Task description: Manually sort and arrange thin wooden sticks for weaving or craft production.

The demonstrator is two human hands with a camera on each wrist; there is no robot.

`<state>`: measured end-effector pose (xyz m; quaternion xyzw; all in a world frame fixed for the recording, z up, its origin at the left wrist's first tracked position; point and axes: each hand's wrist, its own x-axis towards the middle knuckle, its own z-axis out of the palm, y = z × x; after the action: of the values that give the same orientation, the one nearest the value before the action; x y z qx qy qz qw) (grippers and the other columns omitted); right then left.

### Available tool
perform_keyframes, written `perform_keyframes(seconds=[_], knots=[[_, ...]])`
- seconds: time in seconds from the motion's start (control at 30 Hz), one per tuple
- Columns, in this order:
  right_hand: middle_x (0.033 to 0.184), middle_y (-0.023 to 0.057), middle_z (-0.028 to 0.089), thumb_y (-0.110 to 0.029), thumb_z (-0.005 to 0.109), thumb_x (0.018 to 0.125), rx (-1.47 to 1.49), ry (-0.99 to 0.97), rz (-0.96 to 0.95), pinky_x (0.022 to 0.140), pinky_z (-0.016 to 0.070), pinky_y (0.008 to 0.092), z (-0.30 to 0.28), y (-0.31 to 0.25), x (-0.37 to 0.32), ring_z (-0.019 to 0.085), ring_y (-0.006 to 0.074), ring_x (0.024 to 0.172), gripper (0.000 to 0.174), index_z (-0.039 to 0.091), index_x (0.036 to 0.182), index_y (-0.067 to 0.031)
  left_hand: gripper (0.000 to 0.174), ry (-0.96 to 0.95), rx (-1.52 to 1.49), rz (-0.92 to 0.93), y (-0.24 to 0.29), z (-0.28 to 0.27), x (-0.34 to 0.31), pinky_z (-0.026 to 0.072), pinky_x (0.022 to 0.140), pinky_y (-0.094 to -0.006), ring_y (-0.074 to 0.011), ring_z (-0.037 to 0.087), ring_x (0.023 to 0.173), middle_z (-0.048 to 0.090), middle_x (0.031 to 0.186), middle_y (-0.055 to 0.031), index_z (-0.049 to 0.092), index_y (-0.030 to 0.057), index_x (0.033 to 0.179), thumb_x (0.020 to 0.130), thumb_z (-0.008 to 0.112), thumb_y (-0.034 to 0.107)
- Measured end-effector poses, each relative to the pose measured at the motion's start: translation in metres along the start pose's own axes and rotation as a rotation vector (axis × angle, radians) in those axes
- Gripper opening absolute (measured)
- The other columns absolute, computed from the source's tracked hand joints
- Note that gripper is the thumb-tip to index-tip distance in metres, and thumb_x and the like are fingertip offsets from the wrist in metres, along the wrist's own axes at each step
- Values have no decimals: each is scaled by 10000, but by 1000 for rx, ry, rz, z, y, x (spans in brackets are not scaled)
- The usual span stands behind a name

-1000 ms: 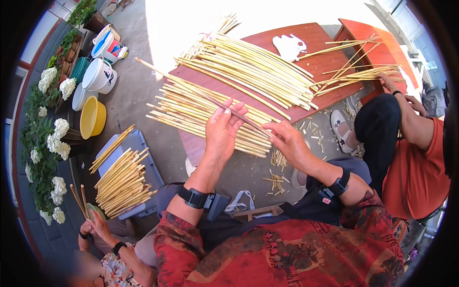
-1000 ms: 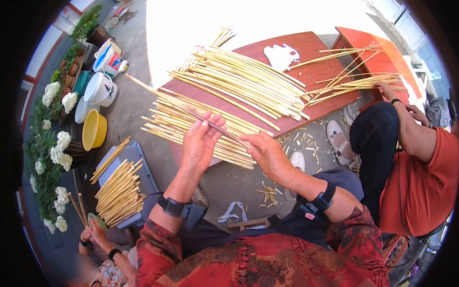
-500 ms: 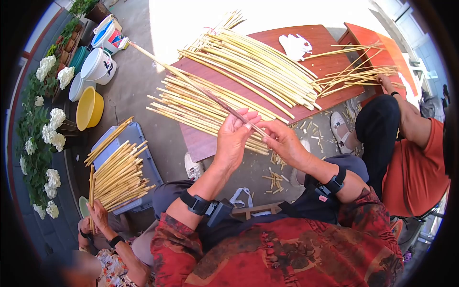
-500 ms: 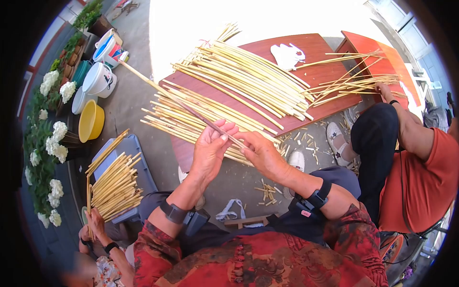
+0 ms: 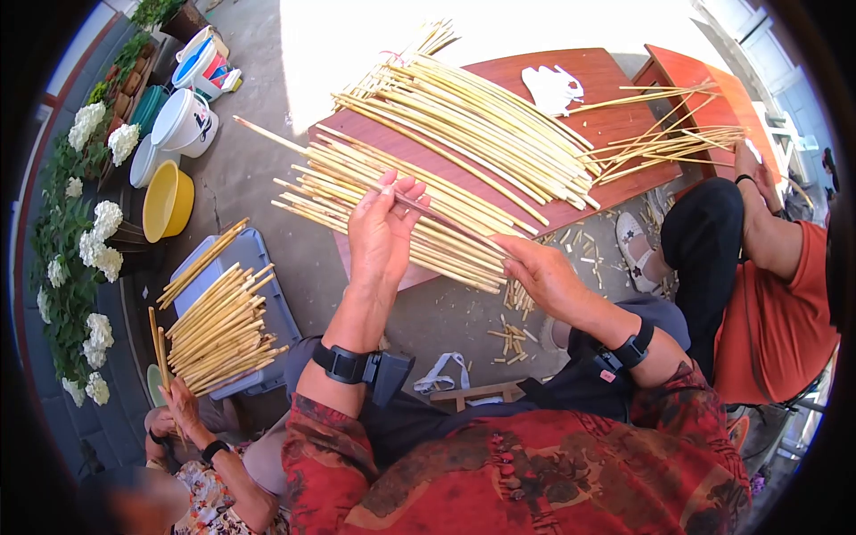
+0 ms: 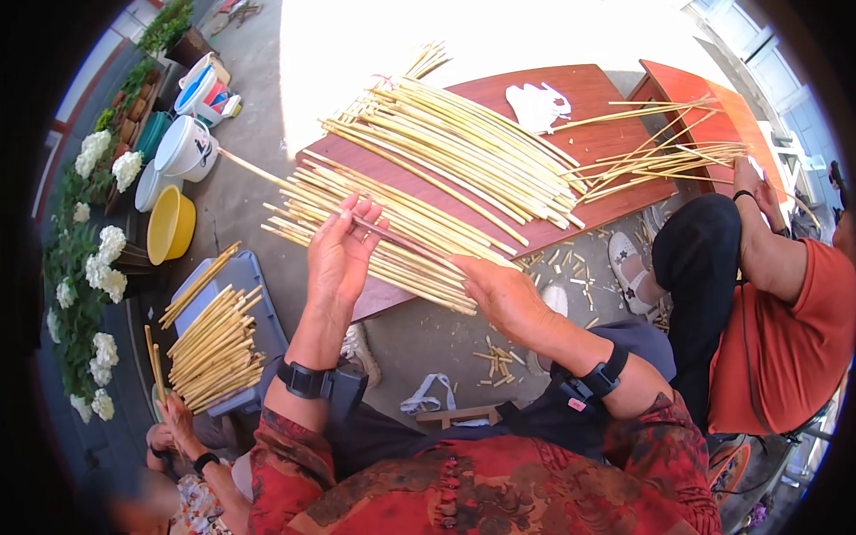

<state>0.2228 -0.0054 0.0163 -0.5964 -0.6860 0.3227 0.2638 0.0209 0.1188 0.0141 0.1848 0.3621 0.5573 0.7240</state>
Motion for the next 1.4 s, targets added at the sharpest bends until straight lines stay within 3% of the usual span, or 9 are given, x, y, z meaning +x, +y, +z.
perform_keyframes(seconds=[0.27, 0.43, 0.57, 0.67, 0.73, 0.8, 1.0, 1.13, 1.4], knots=[[990, 165, 560, -34, 548, 765, -141, -63, 17, 729, 446, 343, -20, 12, -2, 542, 332, 874, 353, 497, 1109, -93, 269, 137, -113, 168, 41, -25, 27, 471, 824, -403, -253, 540, 901, 524, 947, -158, 404, -71, 1108, 879, 374, 66], [962, 147, 577, -35, 523, 797, -20, -31, 47, 713, 442, 319, -12, 15, -1, 571, 269, 857, 322, 488, 1117, -58, 287, -76, 5, 27, 12, -12, 11, 448, 855, -425, -281, 519, 968, 516, 994, -173, 393, -68, 1129, 879, 374, 70], [938, 157, 573, -66, 519, 791, 116, 28, 18, 729, 441, 341, -5, 15, 3, 557, 311, 860, 309, 497, 1100, -54, 310, -170, 55, -15, 4, -6, 6, 426, 881, -442, -298, 496, 1023, 506, 1043, -187, 390, -68, 1148, 876, 386, 81], [871, 133, 580, -77, 499, 820, 191, -30, 58, 690, 446, 303, -6, 10, 6, 574, 239, 765, 306, 491, 1125, -44, 313, -128, 28, 37, 10, -6, 8, 428, 877, -443, -292, 501, 1010, 505, 1044, -186, 390, -66, 1151, 878, 384, 86], [806, 101, 560, -83, 476, 846, 251, -200, 202, 635, 444, 269, -11, -2, 7, 533, 158, 652, 304, 477, 1147, -40, 311, -93, 8, 71, 16, -9, 9, 429, 875, -443, -287, 504, 1002, 504, 1045, -184, 394, -64, 1149, 879, 382, 89], [767, 78, 535, -91, 468, 859, 271, -177, 152, 599, 435, 248, -9, 2, 6, 473, 110, 595, 295, 476, 1148, -35, 300, -40, -5, 102, 24, -12, 10, 434, 869, -434, -272, 507, 988, 504, 1038, -175, 404, -61, 1139, 879, 380, 88], [817, 86, 564, -85, 493, 842, 320, -242, 146, 626, 442, 253, -13, 12, 2, 496, 127, 624, 296, 490, 1134, -36, 282, 102, -121, 265, 69, -34, 31, 473, 807, -407, -234, 534, 877, 515, 960, -141, 404, -55, 1119, 885, 363, 96], [941, 128, 586, -67, 518, 814, 214, -194, 86, 689, 445, 289, -13, 14, -1, 563, 210, 753, 297, 506, 1109, -37, 283, 117, -180, 315, 70, -34, 34, 475, 804, -394, -222, 531, 869, 513, 937, -130, 409, -51, 1118, 891, 354, 109], [951, 160, 573, -43, 517, 796, 109, -12, 30, 721, 440, 328, -4, 22, 2, 561, 307, 856, 285, 514, 1082, -44, 305, -50, 18, 91, 0, -7, 15, 443, 839, -387, -242, 521, 943, 517, 998, -153, 399, -45, 1147, 897, 329, 116]])
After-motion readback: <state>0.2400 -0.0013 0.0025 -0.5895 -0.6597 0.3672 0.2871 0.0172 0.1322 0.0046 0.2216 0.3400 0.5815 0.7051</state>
